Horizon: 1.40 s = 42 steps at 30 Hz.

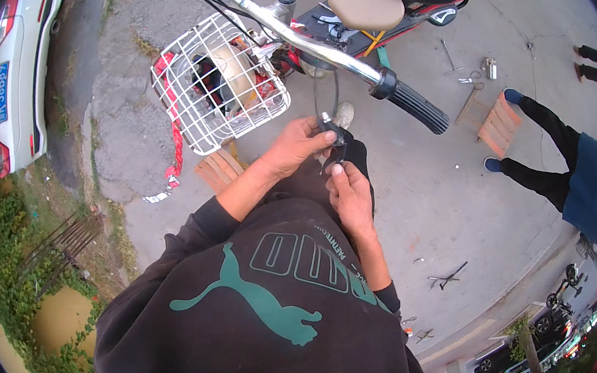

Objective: The person repairs a red electric scooter outdoors. They use a hammer to adjust components near the rear wheel, then use a wrench to tighten bolts on the rear suspension. Finally, they use pliers to cut and adjust wires near the handlebar area.

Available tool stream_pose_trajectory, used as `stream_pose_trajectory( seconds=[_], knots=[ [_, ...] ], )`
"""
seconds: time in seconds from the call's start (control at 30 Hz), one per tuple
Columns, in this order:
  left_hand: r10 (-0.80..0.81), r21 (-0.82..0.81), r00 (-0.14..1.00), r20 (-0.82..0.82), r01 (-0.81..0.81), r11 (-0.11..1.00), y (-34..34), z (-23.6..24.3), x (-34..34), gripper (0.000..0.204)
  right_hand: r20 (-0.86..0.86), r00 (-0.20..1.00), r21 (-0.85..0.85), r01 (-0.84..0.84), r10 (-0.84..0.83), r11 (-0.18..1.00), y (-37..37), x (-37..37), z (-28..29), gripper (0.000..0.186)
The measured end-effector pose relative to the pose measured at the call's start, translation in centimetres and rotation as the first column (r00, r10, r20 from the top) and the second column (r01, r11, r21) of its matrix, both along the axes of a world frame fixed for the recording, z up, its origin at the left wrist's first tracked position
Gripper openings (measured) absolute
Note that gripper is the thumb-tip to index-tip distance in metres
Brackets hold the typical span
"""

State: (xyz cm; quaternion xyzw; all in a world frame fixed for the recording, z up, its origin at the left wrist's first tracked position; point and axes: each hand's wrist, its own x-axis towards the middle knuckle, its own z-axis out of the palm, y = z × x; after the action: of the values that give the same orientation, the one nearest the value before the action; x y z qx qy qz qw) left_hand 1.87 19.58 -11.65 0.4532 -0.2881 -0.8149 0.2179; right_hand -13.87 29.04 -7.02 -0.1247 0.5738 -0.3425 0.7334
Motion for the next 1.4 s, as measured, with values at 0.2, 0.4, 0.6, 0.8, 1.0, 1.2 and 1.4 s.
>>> stream_pose_trajectory(
  seconds=[0.2,0.4,0.6,0.8,1.0,1.2,1.4],
  knots=[
    [-0.237,0.050,0.969,0.070,0.234,0.971,0.7,-1.8,1.9,0.030,-0.003,0.920,0.018,-0.392,0.392,0.920,-1.2,-3.7,-1.2,0.032],
    [-0.377,0.088,0.790,0.484,0.384,0.919,-1.4,-0.6,-0.7,0.046,-0.219,0.972,-0.231,0.033,-0.085,0.972,1.4,0.1,-4.2,0.027],
    [-0.335,-0.139,0.934,0.126,0.350,0.926,-3.9,-1.5,-1.0,0.025,-0.661,0.720,-0.162,-0.410,0.209,0.898,-2.5,-4.4,-3.9,0.056],
    [-0.608,-0.268,0.728,0.317,0.684,0.679,-10.5,0.4,0.9,0.025,-0.620,0.780,-0.352,-0.180,-0.085,0.918,-8.8,0.8,-6.4,0.049],
    [-0.786,-0.191,0.521,0.334,0.853,0.485,-11.9,2.9,3.4,0.027,-0.639,0.768,-0.293,-0.287,0.036,0.912,-9.7,2.2,-4.9,0.046],
    [-0.685,-0.316,0.647,0.335,0.762,0.565,-10.9,0.1,5.9,0.035,-0.407,0.913,-0.316,-0.173,0.031,0.933,-10.9,2.2,-3.5,0.038],
    [-0.552,-0.190,0.792,0.261,0.603,0.775,-9.2,-1.4,7.4,0.033,-0.341,0.936,-0.255,-0.005,-0.085,0.967,-9.2,4.5,-5.8,0.034]
  ],
)
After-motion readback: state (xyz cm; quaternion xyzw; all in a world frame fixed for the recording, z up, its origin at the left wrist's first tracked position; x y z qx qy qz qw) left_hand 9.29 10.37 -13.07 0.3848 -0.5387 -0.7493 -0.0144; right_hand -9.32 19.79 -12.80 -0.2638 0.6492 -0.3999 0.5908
